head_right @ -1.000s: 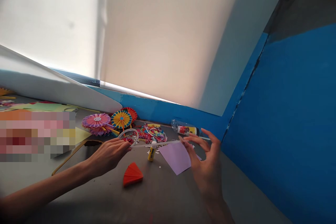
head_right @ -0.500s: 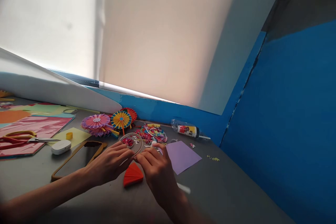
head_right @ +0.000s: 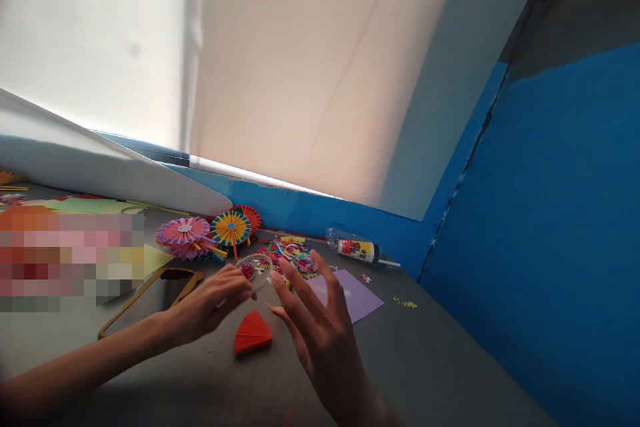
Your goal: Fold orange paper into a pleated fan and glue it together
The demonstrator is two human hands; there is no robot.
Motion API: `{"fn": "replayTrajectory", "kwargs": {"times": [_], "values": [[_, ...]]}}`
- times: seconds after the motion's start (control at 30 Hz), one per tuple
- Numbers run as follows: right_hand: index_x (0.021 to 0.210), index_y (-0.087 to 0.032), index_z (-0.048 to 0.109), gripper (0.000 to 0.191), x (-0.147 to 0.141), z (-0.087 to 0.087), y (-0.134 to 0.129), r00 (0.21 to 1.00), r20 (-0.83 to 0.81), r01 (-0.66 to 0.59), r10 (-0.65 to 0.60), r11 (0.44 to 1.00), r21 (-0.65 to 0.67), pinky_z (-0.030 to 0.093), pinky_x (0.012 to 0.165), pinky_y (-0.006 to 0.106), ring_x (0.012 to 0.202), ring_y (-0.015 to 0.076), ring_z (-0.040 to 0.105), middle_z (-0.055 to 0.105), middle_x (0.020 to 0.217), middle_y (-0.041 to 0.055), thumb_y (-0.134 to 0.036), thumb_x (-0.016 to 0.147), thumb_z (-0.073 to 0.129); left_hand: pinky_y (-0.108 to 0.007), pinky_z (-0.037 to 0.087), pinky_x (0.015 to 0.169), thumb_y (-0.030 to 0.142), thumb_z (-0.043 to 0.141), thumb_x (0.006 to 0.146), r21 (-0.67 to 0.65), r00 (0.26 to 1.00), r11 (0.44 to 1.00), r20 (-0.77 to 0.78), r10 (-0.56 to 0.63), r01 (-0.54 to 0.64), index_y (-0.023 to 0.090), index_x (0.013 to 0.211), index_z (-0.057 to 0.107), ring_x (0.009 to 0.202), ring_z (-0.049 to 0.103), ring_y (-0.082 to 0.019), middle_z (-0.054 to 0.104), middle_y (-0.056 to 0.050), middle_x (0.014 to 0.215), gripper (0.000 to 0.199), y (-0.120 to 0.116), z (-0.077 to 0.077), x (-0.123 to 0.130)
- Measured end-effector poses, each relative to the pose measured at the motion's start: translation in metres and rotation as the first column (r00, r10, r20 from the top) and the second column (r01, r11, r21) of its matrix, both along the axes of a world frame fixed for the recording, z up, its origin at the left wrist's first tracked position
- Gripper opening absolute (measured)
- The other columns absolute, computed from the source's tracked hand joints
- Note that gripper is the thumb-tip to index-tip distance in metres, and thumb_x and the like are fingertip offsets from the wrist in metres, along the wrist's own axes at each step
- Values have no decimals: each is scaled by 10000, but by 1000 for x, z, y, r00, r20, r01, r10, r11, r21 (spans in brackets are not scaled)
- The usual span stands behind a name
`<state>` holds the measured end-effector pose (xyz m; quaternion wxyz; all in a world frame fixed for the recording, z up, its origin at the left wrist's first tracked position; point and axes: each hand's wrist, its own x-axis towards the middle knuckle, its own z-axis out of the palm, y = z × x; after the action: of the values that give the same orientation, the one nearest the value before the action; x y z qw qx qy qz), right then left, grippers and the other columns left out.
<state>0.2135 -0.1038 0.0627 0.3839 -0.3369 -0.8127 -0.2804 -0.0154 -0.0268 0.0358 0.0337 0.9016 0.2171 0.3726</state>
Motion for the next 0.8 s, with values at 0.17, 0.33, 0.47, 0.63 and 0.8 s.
{"fn": "replayTrajectory", "kwargs": {"times": [0.17,0.33,0.47,0.63,0.8], "values": [[1411,-507,288,966,4,-7,3,988,42,150,-150,989,-4,415,912,698,1404,478,41,17,1591,22,-114,694,802,-388,354,980,111,458,938,201,985,978,-172,-17,52,219,954,607,976,522,-194,633,-52,977,184,-10,-16,19],[1483,-376,193,799,8,-20,-1,988,156,-1,8,999,-45,454,996,533,1293,285,468,525,1380,117,-65,872,604,-388,395,944,93,523,907,223,994,973,-105,-41,63,251,959,642,1040,456,-213,582,-60,1069,204,-11,-22,22],[1419,-441,326,621,6,-22,-8,978,49,-188,201,962,-196,551,906,393,1141,214,613,619,1284,38,-144,924,555,-384,425,960,136,583,891,148,991,981,-61,-119,127,238,901,672,1134,394,-236,505,-76,1176,136,-12,-21,19],[1492,-383,148,808,5,-32,-17,935,-350,-238,61,839,-489,632,586,294,961,263,704,685,1147,85,-504,844,616,-411,419,1007,100,587,876,135,991,983,-69,-116,124,284,938,695,1224,336,-258,443,-66,1264,222,-17,-20,21],[1486,-412,150,726,13,-44,-16,977,-204,-157,64,861,-484,616,588,237,706,172,729,729,1023,19,-379,904,584,-467,400,1041,198,666,841,-79,995,994,-52,-85,81,341,1278,517,1315,321,-285,343,-81,1421,483,-15,-25,21]]}}
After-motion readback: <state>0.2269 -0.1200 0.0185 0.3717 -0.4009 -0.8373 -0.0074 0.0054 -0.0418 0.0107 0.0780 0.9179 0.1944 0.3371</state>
